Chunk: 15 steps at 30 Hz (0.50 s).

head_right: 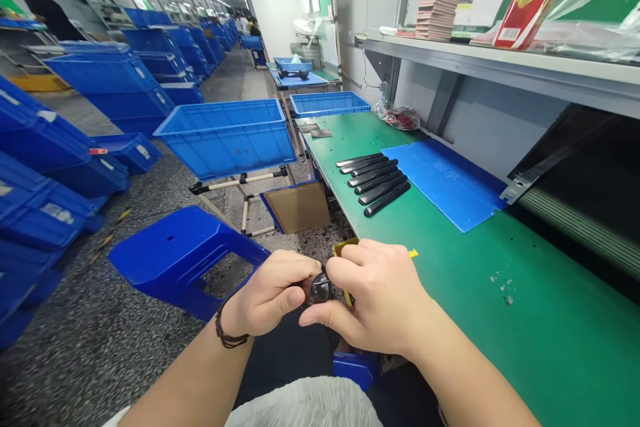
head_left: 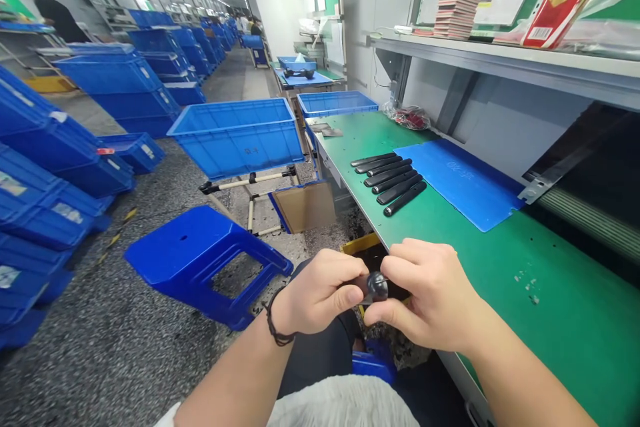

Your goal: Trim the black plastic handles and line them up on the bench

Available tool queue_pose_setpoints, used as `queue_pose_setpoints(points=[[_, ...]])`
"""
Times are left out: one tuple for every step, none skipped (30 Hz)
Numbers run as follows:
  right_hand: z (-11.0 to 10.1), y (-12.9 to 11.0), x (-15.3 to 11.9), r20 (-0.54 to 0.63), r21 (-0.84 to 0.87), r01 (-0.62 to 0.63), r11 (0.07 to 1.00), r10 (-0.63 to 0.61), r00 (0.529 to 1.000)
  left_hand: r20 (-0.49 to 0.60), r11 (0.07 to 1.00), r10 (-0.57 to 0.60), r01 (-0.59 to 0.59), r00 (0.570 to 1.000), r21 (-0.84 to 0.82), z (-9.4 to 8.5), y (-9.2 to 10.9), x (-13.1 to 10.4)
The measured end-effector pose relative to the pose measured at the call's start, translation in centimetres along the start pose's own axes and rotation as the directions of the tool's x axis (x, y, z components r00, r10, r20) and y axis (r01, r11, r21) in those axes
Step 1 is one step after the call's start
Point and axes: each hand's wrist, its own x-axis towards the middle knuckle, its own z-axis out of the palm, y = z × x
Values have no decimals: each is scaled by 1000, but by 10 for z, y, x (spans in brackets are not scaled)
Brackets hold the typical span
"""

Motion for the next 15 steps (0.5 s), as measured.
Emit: queue_pose_setpoints(points=[[0, 0, -1, -10, -31, 11, 999, -11, 1000, -3, 1000, 2, -2, 1000, 9, 0, 0, 0], [0, 0, -1, -20, -62, 25, 998, -26, 999, -2, 1000, -3, 3, 1000, 20, 0, -1, 0], [0, 1, -2, -35, -95, 38, 995, -41, 999, -10, 1000, -6, 7, 1000, 29, 0, -1, -1], [0, 1, -2, -52, -130, 52, 990, -59, 997, -21, 999, -12, 13, 1000, 35, 1, -2, -1], [0, 1, -2, -71, -164, 65, 984, -77, 995, -34, 999, -20, 21, 999, 38, 3, -2, -2], [0, 1, -2, -89, -195, 78, 978, -97, 991, -50, 999, -27, 29, 998, 37, 4, -3, -4], [1, 2, -1, -107, -224, 90, 971, -116, 987, -67, 999, -33, 35, 997, 34, 6, -4, -5], [1, 2, 0, -126, -250, 98, 963, -133, 983, -87, 999, -39, 42, 995, 27, 9, -4, -5], [2, 2, 1, -146, -274, 103, 956, -147, 978, -106, 999, -49, 51, 993, 16, 11, -5, -6], [2, 2, 1, -167, -297, 106, 949, -161, 973, -126, 998, -61, 62, 990, 4, 14, -5, -6], [4, 1, 2, -189, -320, 107, 941, -174, 966, -147, 997, -75, 75, 986, -6, 17, -5, -6], [5, 1, 2, -210, -343, 107, 933, -187, 960, -167, 996, -93, 92, 982, -16, 21, -5, -6], [7, 1, 2, -232, -365, 103, 925, -197, 952, -186, 994, -113, 109, 976, -28, 24, -4, -6], [9, 0, 2, -255, -386, 93, 918, -204, 945, -204, 991, -131, 124, 970, -46, 27, -3, -5], [11, 0, 2, -281, -407, 79, 910, -207, 937, -222, 988, -147, 134, 964, -71, 31, -2, -4]])
